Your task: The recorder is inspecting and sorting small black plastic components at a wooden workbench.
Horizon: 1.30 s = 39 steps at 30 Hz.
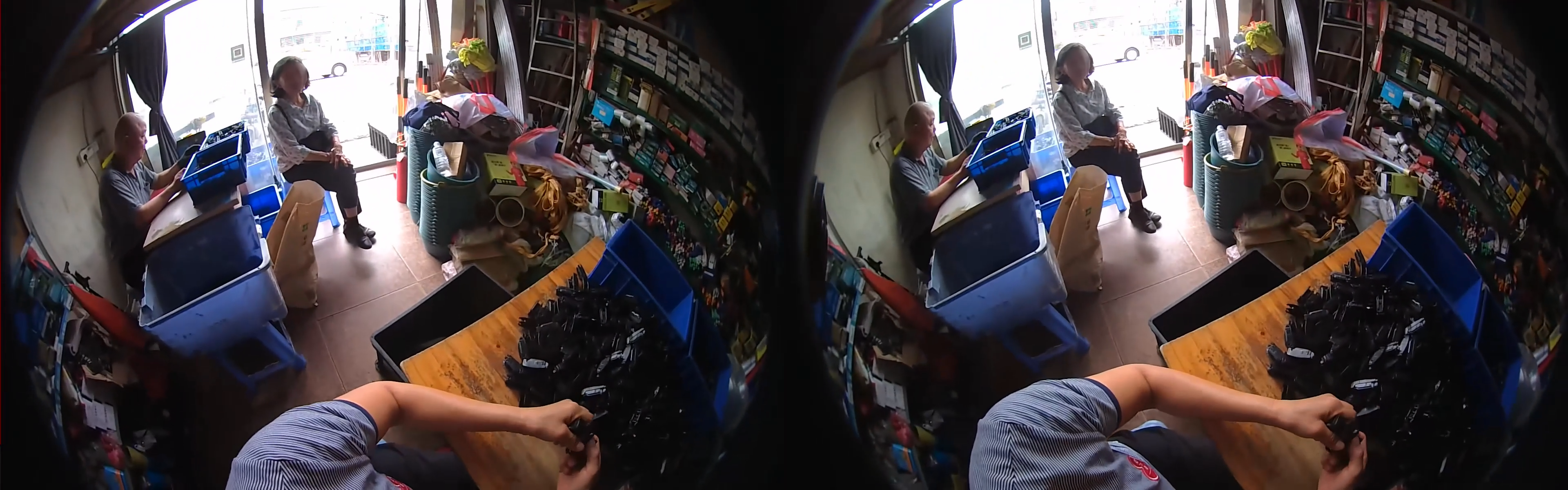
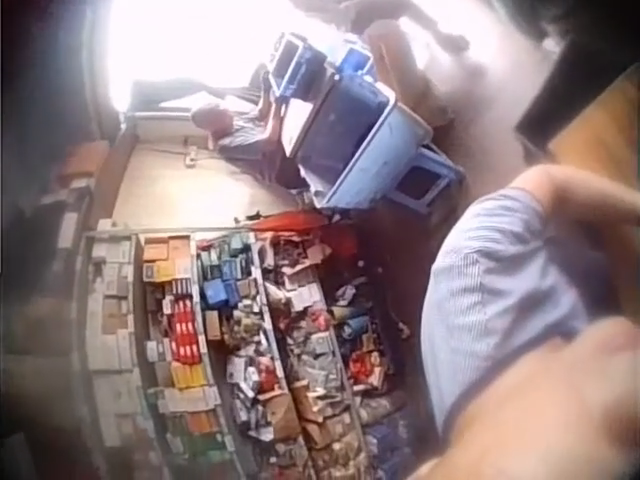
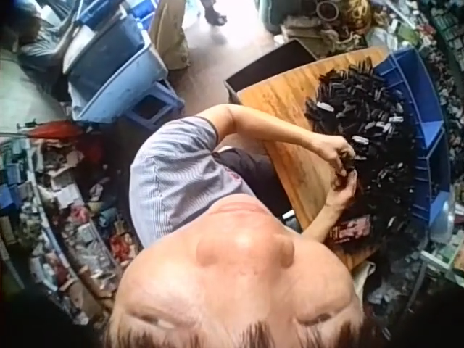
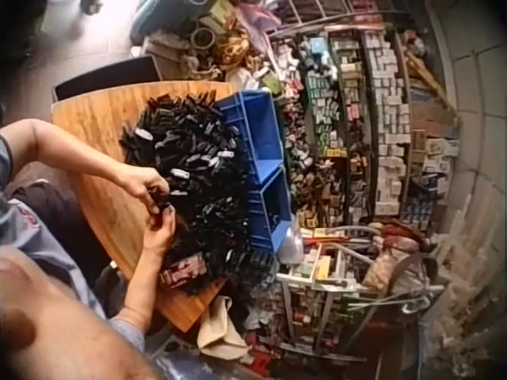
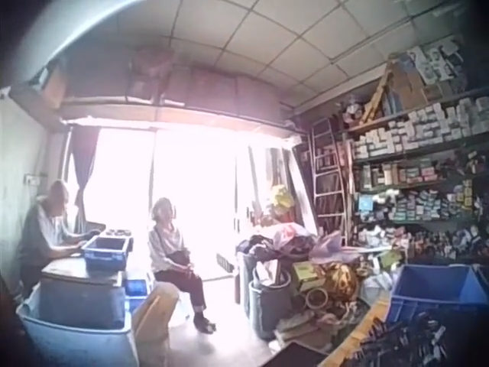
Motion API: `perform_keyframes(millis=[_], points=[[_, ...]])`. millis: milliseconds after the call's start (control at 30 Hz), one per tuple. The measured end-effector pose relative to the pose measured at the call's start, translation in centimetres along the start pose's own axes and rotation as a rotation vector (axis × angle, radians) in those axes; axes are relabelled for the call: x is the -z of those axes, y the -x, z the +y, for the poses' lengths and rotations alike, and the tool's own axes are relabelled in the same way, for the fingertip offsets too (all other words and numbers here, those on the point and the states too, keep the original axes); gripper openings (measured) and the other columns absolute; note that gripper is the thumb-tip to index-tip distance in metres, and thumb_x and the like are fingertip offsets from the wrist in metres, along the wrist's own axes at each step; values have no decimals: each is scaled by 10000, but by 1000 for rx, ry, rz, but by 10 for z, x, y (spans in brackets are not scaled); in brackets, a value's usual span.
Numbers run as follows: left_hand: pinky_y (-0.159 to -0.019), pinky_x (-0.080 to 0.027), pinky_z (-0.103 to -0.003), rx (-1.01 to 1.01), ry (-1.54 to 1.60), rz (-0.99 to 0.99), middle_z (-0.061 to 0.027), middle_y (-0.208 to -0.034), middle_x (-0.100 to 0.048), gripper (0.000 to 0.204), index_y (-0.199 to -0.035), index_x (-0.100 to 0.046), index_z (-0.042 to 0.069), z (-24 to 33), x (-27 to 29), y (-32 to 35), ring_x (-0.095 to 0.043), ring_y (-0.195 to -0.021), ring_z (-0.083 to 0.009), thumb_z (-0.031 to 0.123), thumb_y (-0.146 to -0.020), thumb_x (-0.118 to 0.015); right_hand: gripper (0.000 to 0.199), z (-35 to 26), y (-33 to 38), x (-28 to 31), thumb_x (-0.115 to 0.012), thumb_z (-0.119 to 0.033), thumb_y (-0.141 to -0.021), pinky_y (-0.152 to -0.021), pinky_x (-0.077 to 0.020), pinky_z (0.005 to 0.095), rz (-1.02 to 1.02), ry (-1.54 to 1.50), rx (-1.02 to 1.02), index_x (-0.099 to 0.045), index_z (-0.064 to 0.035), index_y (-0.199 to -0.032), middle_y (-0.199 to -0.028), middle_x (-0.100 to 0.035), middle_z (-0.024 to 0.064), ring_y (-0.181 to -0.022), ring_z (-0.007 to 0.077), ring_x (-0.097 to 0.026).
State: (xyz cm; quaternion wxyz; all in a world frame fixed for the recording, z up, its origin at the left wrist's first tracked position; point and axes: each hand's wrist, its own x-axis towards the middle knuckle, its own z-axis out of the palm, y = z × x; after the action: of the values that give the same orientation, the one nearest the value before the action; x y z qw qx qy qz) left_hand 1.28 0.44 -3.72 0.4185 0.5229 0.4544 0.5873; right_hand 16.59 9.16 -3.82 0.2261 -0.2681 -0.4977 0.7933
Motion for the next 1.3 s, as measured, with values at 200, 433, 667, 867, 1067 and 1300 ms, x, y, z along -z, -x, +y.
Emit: perform_keyframes(millis=[200,433,667,867,1067,1300], points=[[-602,-412,-380,-366,-457,60,-147,-769,-483,252,-788,-495,-9,15,-1,2,-511,-717,-344,142,-705,-679,239,-9,-5,2,-512,-304,-894,-388,-249,194,98,-207,-158,-559,-72,-858,-577,-416,-34,-424,57,-316],[-644,-461,-416,-449,-540,-75,-159,-831,-561,307,-984,-543,-13,6,-7,6,-570,-784,-356,142,-739,-642,214,2,1,6,-484,-272,-915,-369,-249,203,158,-312,-257,-560,-72,-917,-565,-422,-41,-356,55,-262],[-646,-478,-385,-573,-588,0,-128,-801,-559,444,-1145,-533,25,13,-9,0,-573,-759,-316,116,-721,-628,195,12,3,36,-582,-299,-854,-379,-258,139,152,-252,-172,-566,-160,-990,-730,-507,-72,-461,0,-353],[-582,-465,-339,-474,-930,54,-65,-668,-495,609,-1180,-562,91,11,6,0,-532,-628,-254,24,-582,-651,193,2,-5,0,-456,-230,-928,-435,-265,139,-77,-140,-46,-536,-106,-1052,-788,-509,-58,-508,3,-324],[-606,-477,-297,-397,-640,78,-81,-790,-605,418,-1049,-607,41,1,1,-6,-603,-694,-217,28,-655,-748,187,-16,7,8,-488,-234,-925,-475,-282,163,-54,28,86,-531,-65,-993,-735,-481,-39,-551,27,-368],[-664,-479,-294,-313,-574,62,-78,-820,-590,306,-968,-619,18,-2,4,-6,-597,-755,-187,111,-707,-749,258,-9,10,12,-572,-258,-892,-550,-359,183,-126,212,388,-633,-26,-988,-753,-511,-24,-621,56,-449]])
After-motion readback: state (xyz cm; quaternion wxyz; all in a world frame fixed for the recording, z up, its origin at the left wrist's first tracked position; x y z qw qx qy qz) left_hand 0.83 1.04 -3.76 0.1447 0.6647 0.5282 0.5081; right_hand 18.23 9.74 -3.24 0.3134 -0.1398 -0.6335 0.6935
